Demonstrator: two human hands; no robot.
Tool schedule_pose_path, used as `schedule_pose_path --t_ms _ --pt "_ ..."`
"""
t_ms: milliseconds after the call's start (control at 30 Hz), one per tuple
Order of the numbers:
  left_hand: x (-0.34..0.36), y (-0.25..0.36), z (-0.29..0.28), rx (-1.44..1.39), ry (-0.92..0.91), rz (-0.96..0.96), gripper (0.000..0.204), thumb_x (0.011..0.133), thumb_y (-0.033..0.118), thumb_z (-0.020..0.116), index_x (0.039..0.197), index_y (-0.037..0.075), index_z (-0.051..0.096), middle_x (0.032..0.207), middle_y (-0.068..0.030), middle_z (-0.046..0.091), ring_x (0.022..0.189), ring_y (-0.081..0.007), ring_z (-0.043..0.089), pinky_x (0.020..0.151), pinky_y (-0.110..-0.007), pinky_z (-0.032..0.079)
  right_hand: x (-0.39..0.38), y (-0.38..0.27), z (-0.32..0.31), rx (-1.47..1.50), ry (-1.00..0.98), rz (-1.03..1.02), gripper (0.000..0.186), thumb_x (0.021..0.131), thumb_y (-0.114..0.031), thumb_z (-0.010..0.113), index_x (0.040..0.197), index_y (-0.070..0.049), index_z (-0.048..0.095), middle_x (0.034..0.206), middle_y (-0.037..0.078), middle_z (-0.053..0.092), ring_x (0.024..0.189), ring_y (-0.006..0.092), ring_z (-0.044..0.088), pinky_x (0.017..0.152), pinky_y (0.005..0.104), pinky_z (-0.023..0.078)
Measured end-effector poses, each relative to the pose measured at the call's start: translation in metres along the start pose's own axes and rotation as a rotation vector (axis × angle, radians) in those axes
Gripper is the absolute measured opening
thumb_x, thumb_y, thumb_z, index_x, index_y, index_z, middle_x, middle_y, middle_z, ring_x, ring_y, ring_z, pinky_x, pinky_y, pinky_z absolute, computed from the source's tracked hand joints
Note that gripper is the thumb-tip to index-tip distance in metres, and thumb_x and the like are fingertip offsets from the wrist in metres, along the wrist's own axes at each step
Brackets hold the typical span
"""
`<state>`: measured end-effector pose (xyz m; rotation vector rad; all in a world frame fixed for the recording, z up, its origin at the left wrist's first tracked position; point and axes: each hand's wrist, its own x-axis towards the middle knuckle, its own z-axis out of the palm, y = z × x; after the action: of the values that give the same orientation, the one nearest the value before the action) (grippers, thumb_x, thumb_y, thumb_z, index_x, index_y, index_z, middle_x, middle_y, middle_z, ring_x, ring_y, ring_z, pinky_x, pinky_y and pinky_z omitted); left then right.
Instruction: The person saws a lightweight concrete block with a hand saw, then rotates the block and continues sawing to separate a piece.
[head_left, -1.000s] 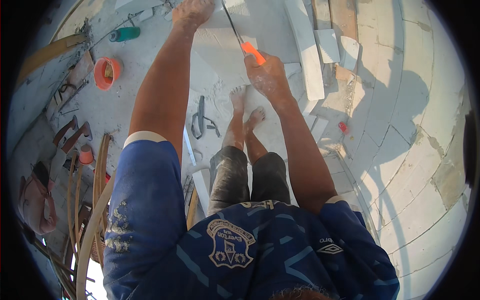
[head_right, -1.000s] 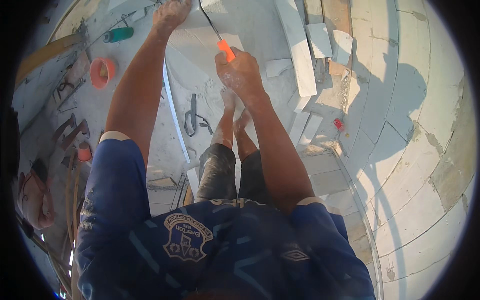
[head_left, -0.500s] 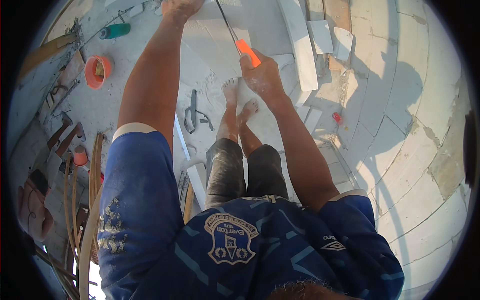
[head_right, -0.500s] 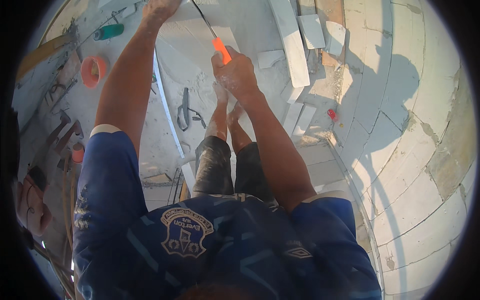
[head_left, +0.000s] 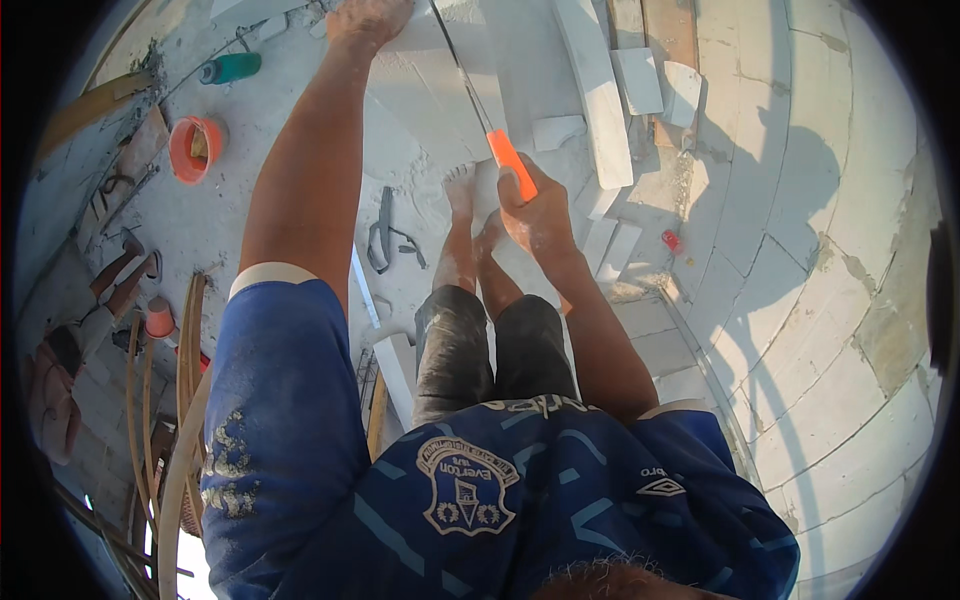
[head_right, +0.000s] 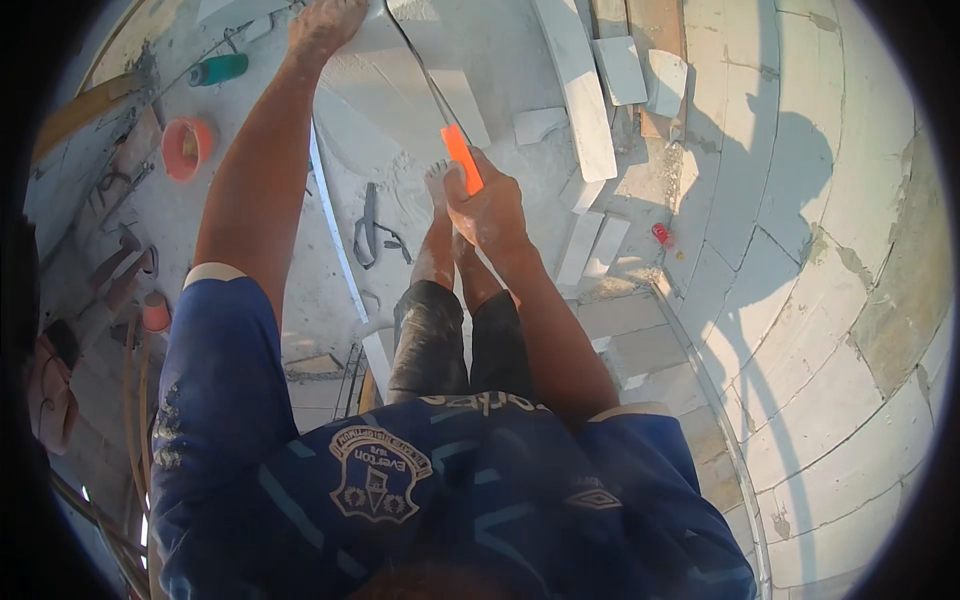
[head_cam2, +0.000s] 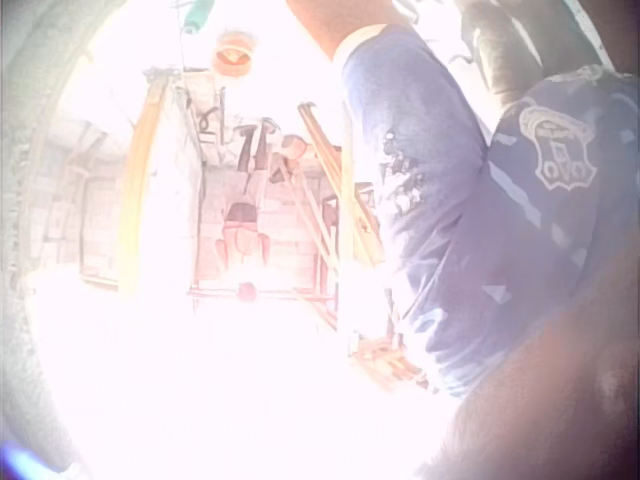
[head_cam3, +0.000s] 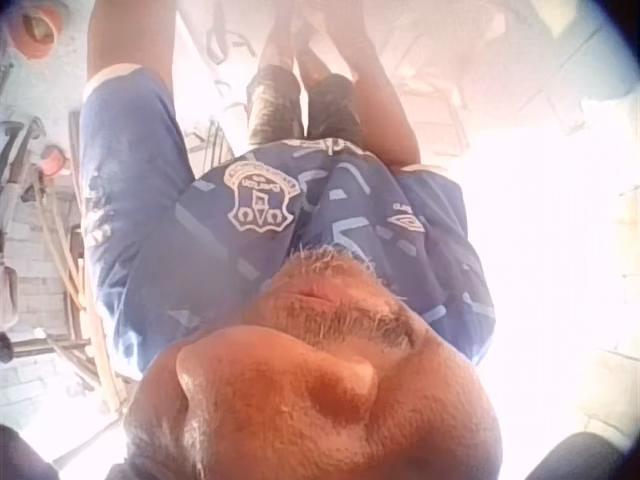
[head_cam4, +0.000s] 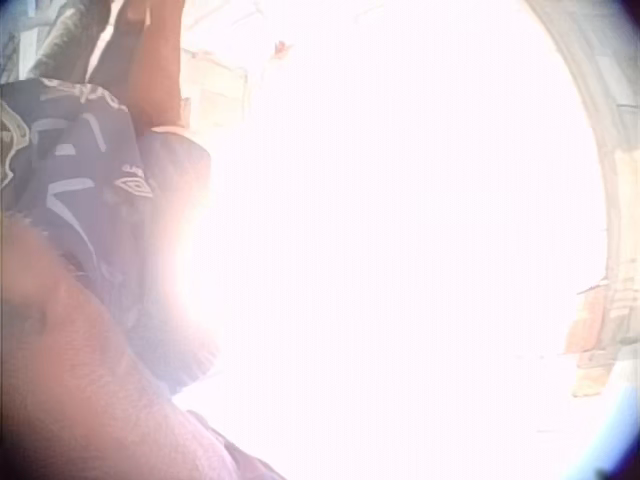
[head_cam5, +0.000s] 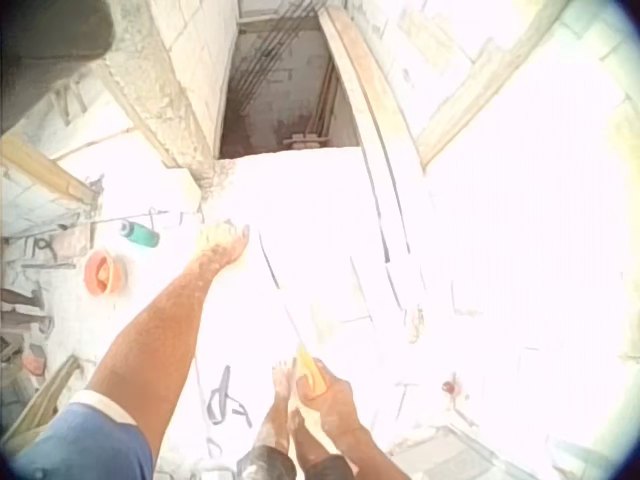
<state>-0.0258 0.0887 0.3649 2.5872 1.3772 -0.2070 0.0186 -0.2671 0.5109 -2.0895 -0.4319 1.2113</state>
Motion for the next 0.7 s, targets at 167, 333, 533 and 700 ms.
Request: schedule_pose_path --t_ms 167,333,533,700 --pt "0.006 0.002 0.015 0.1 -0.063 0.031 0.058 0.107 0.05 0.042 0.115 0.003 0.075 0.123 -0.0237 0.073 0.122 -0.0385 0.065 0.107 -0.05 0.048 -0.075 0.027 -0.036 -0.036 0.072 -0.107 0.039 0.099 -0.02 0.059 0.135 -0.005 0.066 0.102 0.019 0.077 0.091 0.0256 0.078 0.085 0.0324 0.058" --pt "-0.014 -0.002 0.009 0.33 0.566 0.148 0.061 0.108 0.052 0.039 0.12 0.002 0.074 0.124 -0.022 0.073 0.124 -0.0393 0.064 0.112 -0.053 0.044 0.054 -0.035 0.002 -0.148 -0.079 -0.021 0.041 0.098 -0.034 0.057 0.118 0.001 0.067 0.072 0.024 0.067 0.066 0.0403 0.067 0.067 0.0435 0.055" --pt "-0.003 0.005 -0.014 0.187 -0.108 0.009 0.065 0.108 0.054 0.038 0.124 0.001 0.072 0.126 -0.0204 0.073 0.127 -0.0383 0.063 0.117 -0.054 0.038 -0.077 0.036 -0.018 0.018 0.12 -0.165 0.038 0.097 -0.022 0.064 0.13 -0.003 0.067 0.082 0.023 0.073 0.082 0.0411 0.075 0.074 0.0423 0.059" --pt "-0.008 0.006 0.002 0.134 -0.213 -0.008 0.064 0.107 0.054 0.042 0.115 0.0 0.075 0.122 -0.0235 0.073 0.123 -0.039 0.065 0.114 -0.054 0.042 -0.014 0.009 -0.008 -0.028 -0.002 0.006 0.038 0.098 -0.027 0.063 0.127 -0.004 0.07 0.082 0.025 0.072 0.081 0.0426 0.074 0.073 0.042 0.058"
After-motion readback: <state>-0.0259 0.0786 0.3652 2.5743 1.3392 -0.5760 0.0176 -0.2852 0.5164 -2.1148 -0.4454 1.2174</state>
